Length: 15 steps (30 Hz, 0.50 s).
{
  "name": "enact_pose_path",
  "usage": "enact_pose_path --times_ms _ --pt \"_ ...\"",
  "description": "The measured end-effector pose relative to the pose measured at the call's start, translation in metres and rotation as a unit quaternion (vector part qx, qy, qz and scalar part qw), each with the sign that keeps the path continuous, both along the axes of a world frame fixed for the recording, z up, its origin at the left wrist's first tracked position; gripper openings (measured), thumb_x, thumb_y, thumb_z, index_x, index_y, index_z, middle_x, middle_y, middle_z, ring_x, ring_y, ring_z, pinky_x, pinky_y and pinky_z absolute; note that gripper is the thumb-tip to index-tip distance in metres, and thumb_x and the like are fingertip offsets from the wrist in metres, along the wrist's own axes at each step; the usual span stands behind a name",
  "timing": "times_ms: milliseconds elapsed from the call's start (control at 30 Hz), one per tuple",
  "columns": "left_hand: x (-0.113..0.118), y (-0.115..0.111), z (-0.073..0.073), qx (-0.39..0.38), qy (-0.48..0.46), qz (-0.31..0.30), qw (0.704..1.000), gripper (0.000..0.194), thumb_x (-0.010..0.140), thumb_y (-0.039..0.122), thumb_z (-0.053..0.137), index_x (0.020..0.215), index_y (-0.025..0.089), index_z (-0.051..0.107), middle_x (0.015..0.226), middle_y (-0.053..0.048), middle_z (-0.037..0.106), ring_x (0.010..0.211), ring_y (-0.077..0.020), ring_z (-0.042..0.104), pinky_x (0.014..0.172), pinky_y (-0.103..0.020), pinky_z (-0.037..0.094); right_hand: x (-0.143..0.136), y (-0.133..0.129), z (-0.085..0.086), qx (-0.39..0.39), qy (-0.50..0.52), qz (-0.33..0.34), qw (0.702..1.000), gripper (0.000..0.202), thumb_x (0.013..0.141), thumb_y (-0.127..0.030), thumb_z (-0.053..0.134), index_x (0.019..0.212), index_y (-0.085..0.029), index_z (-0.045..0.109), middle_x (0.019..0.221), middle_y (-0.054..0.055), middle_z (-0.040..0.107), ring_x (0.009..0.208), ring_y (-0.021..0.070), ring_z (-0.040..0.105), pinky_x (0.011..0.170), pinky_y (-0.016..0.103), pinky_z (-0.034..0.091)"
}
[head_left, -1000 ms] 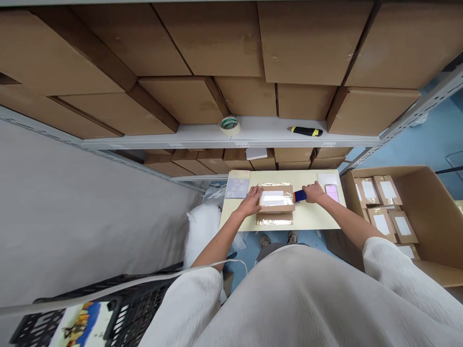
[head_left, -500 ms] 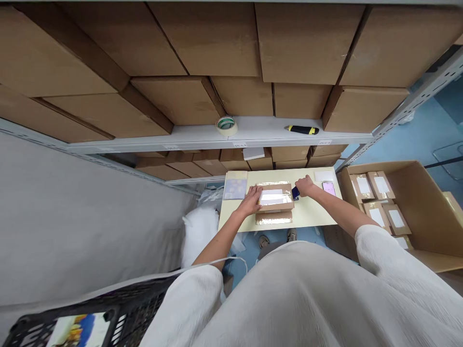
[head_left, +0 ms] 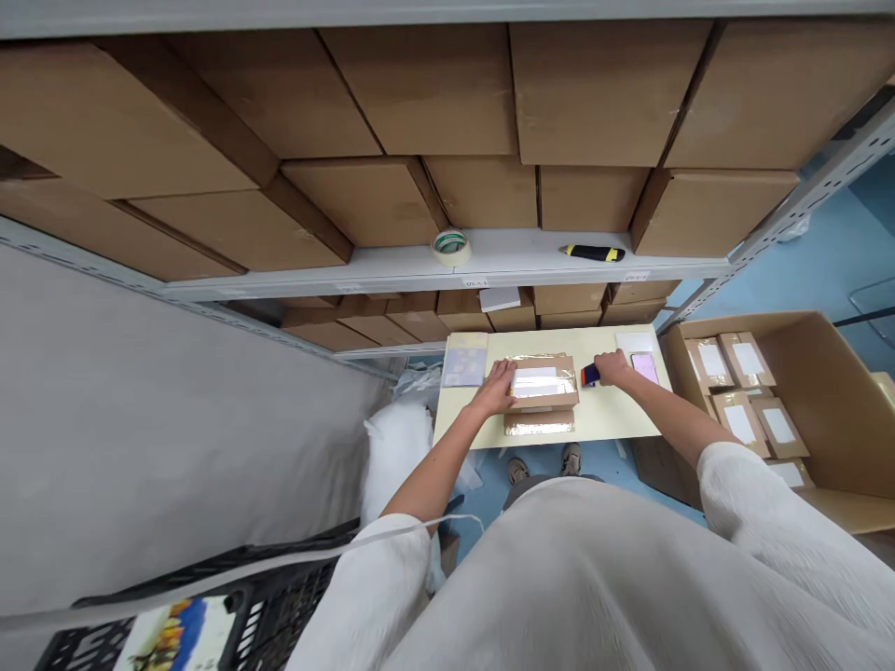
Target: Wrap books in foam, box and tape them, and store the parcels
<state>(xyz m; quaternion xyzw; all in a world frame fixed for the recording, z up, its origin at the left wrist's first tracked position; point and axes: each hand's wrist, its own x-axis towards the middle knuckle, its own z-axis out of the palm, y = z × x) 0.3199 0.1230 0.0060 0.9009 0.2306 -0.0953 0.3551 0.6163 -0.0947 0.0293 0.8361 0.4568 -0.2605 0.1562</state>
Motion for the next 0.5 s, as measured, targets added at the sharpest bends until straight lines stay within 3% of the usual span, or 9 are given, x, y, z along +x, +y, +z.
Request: enact_pose_path --times_ms 67,133,233,367,500 --pt "-0.001 0.001 -0.001 0.001 0.000 0.003 1.000 0.107 0.081 0.023 0.080 0.174 0.022 0.027 0.185 -0.019 0.015 0.173 -0.0382 0.003 0.138 -0.056 0.018 0.021 -0.010 0.003 -0.005 0.038 -0.081 0.996 0.057 0.072 -0.046 0.094 0.117 -0.018 0.074 0.115 0.018 0.080 0.110 0.0367 0.075 0.098 0.045 0.052" --pt "-0.002 0.001 -0.002 -0.001 0.000 0.003 1.000 0.106 0.081 0.024 0.080 0.174 0.023 0.028 0.185 -0.018 0.014 0.173 -0.0380 0.002 0.138 -0.057 0.018 0.034 -0.022 0.003 0.007 0.087 -0.175 0.981 0.057 0.081 -0.060 0.085 0.116 -0.017 0.074 0.115 0.019 0.080 0.105 0.0343 0.076 0.086 0.038 0.055" --pt "-0.004 0.001 -0.003 -0.006 -0.008 0.003 1.000 0.104 0.082 0.025 0.081 0.173 0.024 0.029 0.186 -0.017 0.014 0.173 -0.0381 0.003 0.138 -0.058 0.019 0.038 -0.038 -0.004 0.057 0.114 -0.275 0.953 0.052 0.101 -0.059 0.057 0.117 -0.013 0.074 0.119 0.021 0.079 0.104 0.0308 0.076 0.079 0.032 0.053" --pt "-0.004 0.000 -0.002 -0.003 -0.009 0.009 1.000 0.102 0.081 0.024 0.080 0.172 0.022 0.033 0.185 -0.018 0.016 0.173 -0.0382 0.003 0.138 -0.057 0.018 0.024 -0.047 -0.019 0.109 0.112 -0.293 0.943 0.041 0.104 -0.039 0.051 0.128 -0.012 0.070 0.122 0.019 0.079 0.105 0.0291 0.075 0.079 0.031 0.052" --pt "-0.003 0.000 0.000 0.008 -0.002 -0.002 1.000 0.101 0.081 0.027 0.080 0.171 0.019 0.034 0.184 -0.019 0.018 0.172 -0.0392 0.005 0.139 -0.056 0.017 0.006 -0.049 -0.032 0.126 0.080 -0.267 0.952 0.043 0.104 -0.032 0.053 0.142 -0.013 0.061 0.127 0.019 0.075 0.109 0.0307 0.073 0.084 0.034 0.053"
